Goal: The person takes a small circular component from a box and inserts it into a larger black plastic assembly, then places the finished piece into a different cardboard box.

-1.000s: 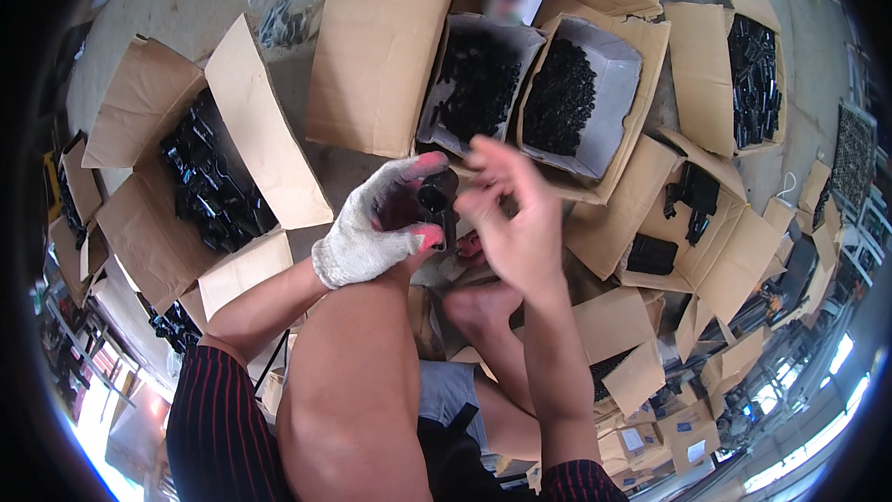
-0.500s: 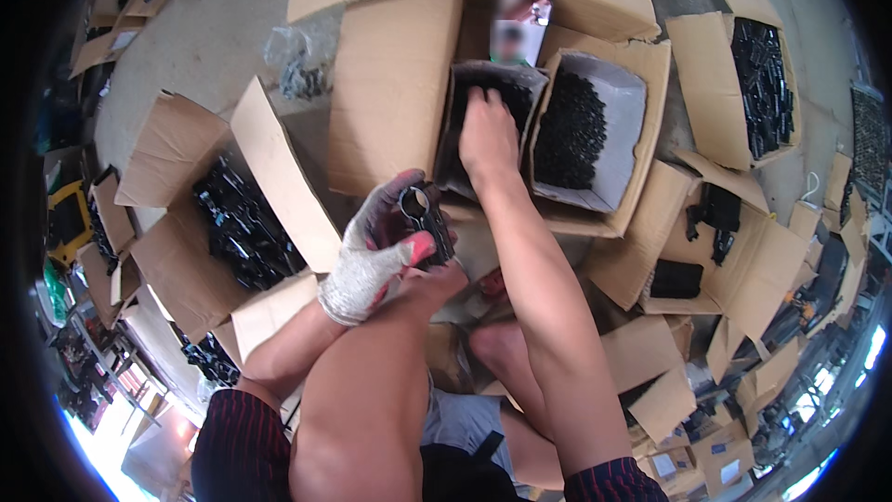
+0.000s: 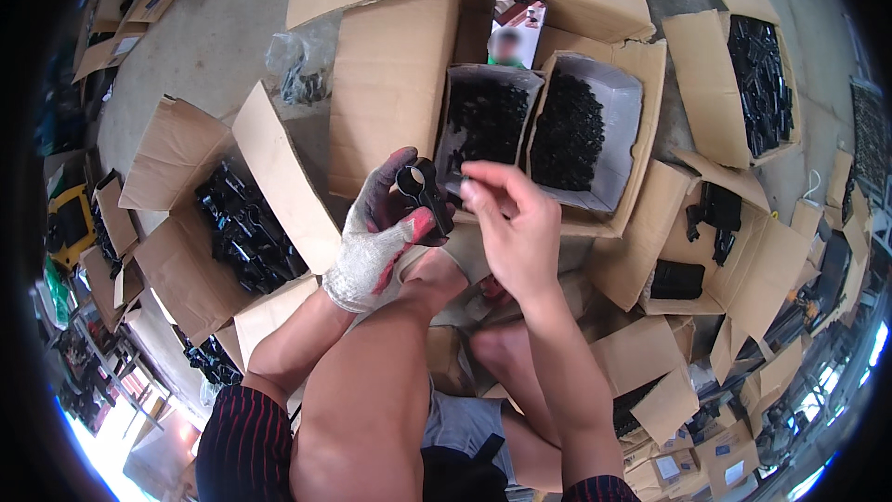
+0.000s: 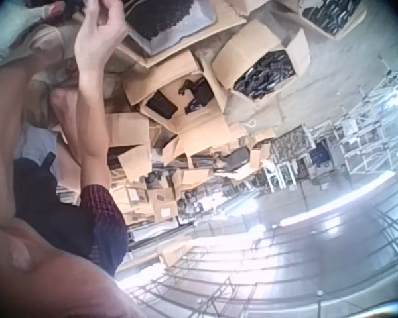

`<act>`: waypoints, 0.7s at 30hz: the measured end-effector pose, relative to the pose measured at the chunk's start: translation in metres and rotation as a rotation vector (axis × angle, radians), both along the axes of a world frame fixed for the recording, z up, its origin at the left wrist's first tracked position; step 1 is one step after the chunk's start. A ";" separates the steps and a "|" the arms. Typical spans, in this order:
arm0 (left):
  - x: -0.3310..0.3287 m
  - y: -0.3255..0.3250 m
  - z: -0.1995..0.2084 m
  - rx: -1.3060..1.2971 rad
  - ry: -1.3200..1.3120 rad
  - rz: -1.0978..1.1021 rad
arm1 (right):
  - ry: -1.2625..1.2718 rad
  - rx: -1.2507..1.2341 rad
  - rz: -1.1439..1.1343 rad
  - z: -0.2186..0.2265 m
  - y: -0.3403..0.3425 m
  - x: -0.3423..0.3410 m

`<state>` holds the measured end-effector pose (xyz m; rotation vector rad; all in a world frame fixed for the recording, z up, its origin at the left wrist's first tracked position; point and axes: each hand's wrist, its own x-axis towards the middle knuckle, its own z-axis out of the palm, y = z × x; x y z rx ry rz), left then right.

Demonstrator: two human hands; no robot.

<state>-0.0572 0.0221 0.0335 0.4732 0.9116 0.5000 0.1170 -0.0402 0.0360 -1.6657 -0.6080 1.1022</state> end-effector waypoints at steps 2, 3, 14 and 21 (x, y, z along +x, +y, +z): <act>0.002 0.002 0.001 0.058 0.014 -0.059 | 0.020 -0.024 -0.003 0.010 -0.016 -0.003; 0.004 0.000 0.000 0.091 0.005 -0.082 | -0.026 -0.043 0.006 0.011 -0.020 -0.005; 0.012 -0.010 -0.002 0.349 0.032 -0.192 | -0.047 0.134 -0.152 0.003 -0.042 -0.020; 0.010 -0.012 -0.003 0.623 0.224 -0.310 | -0.142 0.038 -0.067 0.010 -0.048 -0.030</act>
